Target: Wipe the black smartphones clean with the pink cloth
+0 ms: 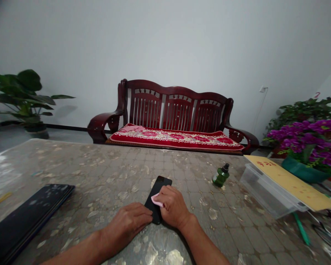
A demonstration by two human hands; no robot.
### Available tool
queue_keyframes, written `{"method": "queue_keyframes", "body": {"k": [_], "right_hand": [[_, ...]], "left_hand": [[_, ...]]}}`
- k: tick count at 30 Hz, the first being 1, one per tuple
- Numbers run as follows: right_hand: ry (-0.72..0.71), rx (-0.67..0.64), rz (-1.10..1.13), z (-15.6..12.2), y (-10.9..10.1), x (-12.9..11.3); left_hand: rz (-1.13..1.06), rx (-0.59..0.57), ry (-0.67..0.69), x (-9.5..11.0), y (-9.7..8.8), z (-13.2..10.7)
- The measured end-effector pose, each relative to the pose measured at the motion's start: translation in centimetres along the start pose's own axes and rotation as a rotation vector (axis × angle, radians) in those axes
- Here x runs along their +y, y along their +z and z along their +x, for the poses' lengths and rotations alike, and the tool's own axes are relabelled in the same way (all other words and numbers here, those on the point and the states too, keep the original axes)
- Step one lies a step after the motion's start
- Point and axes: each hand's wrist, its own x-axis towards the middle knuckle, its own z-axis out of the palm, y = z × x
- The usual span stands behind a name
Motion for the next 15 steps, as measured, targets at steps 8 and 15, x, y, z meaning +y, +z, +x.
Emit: {"method": "queue_keyframes", "body": {"k": [8, 15], "right_hand": [[0.368, 0.523, 0.326, -0.2, 0.8, 4.2], [0.521, 0.667, 0.464, -0.1, 0.9, 4.9]], "left_hand": [[-0.081, 0.079, -0.15, -2.2, -2.1, 1.6], [0.287, -0.275, 0.022, -5.9, -2.7, 6.9]]}}
